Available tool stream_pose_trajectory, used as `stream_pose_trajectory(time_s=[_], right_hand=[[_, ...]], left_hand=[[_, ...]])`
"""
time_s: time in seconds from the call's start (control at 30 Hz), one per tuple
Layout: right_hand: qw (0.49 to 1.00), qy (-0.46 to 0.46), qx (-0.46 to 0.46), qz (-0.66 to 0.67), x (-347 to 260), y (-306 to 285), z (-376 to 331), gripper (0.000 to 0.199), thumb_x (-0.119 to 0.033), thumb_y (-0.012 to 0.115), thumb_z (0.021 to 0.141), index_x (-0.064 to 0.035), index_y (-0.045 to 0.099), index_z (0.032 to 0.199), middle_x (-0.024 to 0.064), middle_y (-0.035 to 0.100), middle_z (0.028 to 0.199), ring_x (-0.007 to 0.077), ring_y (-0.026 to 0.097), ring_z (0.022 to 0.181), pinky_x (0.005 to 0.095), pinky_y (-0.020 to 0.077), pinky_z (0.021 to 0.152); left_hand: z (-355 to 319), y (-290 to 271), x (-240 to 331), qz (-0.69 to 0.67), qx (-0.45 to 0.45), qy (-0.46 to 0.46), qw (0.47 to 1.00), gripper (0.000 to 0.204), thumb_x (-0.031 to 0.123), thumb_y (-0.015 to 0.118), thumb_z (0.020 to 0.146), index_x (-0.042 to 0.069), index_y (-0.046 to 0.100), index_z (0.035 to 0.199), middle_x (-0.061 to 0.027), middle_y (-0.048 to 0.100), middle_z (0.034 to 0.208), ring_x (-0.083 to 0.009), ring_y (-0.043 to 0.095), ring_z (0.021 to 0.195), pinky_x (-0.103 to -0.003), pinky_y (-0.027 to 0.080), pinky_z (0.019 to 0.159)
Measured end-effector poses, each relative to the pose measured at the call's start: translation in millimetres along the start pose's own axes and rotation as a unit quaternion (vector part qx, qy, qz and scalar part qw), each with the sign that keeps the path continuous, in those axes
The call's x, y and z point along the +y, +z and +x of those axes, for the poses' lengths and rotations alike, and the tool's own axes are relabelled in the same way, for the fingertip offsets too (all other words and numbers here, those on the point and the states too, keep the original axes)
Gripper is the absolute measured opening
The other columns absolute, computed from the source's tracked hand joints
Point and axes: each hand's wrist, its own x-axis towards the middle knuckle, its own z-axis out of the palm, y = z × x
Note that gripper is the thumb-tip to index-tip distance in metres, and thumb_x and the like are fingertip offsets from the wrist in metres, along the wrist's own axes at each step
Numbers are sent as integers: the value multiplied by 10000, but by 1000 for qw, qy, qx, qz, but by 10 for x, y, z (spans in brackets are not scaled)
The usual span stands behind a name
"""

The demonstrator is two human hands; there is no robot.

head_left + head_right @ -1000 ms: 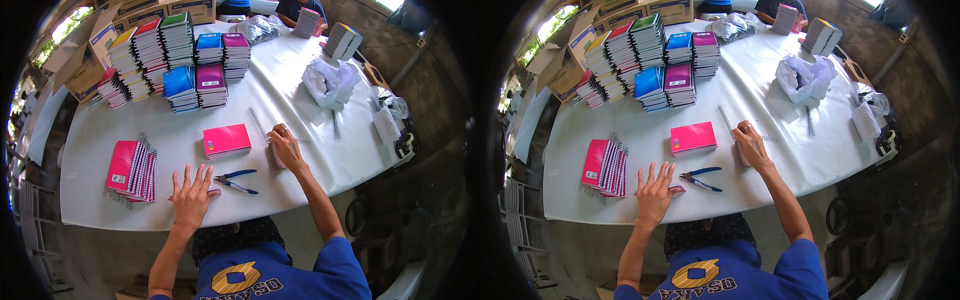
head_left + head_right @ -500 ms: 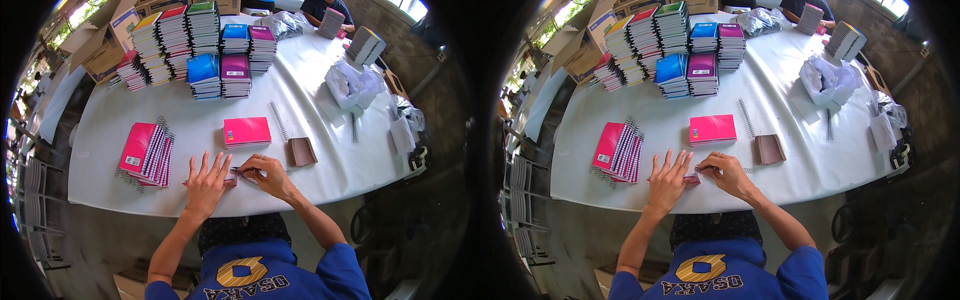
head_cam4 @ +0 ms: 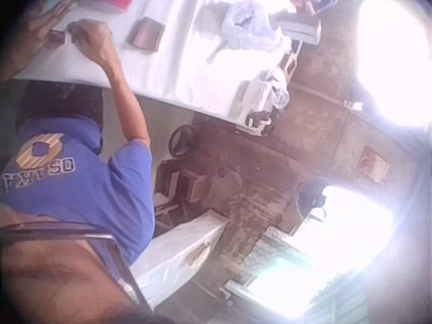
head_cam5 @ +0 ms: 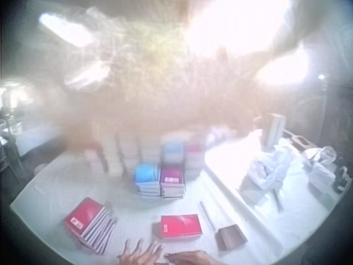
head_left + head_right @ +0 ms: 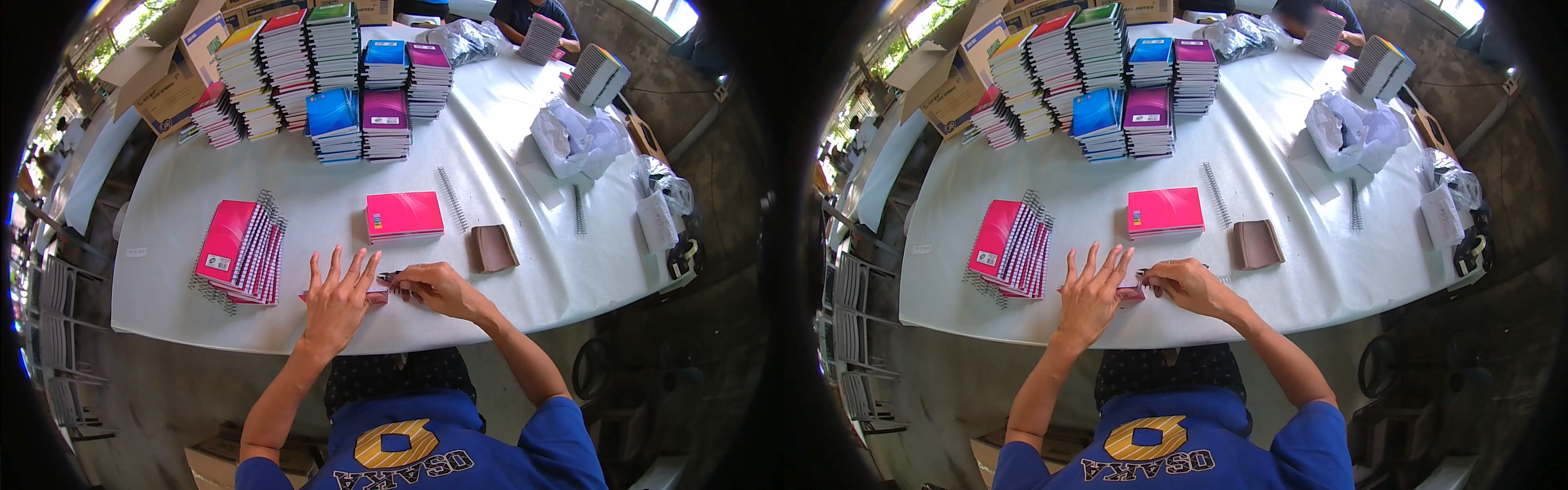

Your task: The person binds notebooks by threading a plastic spiral coil through pre-punched holes in the notebook covers and paper using their hands, then trims the excess coil with a pair of shears.

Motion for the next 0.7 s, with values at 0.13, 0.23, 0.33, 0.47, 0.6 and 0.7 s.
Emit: stream_pose_trajectory(time_s=[0.13, 0.23, 0.33, 0.47, 0.6, 0.7], right_hand=[[991, -16, 44, -126, -141, 11, -54, 174, -60, 663, 884, -16, 629, 1049, 137, 631, 965, 297, 641, 873, 404, 509, 740], [979, -21, -35, -201, -86, -33, -96, 264, -102, 640, 884, -32, 545, 1120, 137, 618, 974, 346, 619, 946, 469, 499, 746], [975, -23, -22, -218, -211, 5, -62, 290, -89, 637, 879, -26, 518, 1136, 138, 605, 1019, 353, 607, 980, 469, 505, 748], [967, -89, 25, -237, -167, 40, -55, 255, -77, 627, 881, -12, 520, 1103, 144, 608, 1002, 355, 611, 959, 464, 504, 766], [973, -58, -24, -220, -243, 98, -19, 215, 7, 589, 857, 3, 527, 1063, 152, 598, 959, 354, 614, 896, 450, 495, 782], [969, -115, 42, -216, -159, 176, -13, 191, -3, 588, 864, -7, 549, 1052, 146, 599, 919, 342, 616, 843, 444, 495, 748]], left_hand=[[6, -8, -10, 21, -2, -3, 1000, 762, 251, 719, 836, 181, 376, 1513, -78, 520, 1443, -382, 435, 1355, -639, 255, 1114], [77, -36, 25, -40, 18, 12, 999, 746, 272, 722, 836, 204, 395, 1503, -79, 587, 1371, -366, 523, 1283, -576, 351, 1086], [81, -10, -20, -134, -13, 22, 991, 706, 279, 732, 827, 222, 444, 1469, -55, 642, 1294, -312, 635, 1136, -467, 501, 956], [110, -56, -25, -159, -31, 18, 987, 570, 298, 704, 859, 222, 533, 1397, -46, 671, 1238, -261, 706, 960, -386, 579, 735], [99, -56, -106, -150, -53, 26, 987, 547, 304, 701, 862, 217, 546, 1380, -47, 676, 1223, -245, 714, 859, -393, 577, 692], [120, -67, -119, -144, -92, 28, 985, 542, 315, 700, 864, 210, 546, 1373, -48, 676, 1221, -261, 710, 806, -395, 573, 676]])
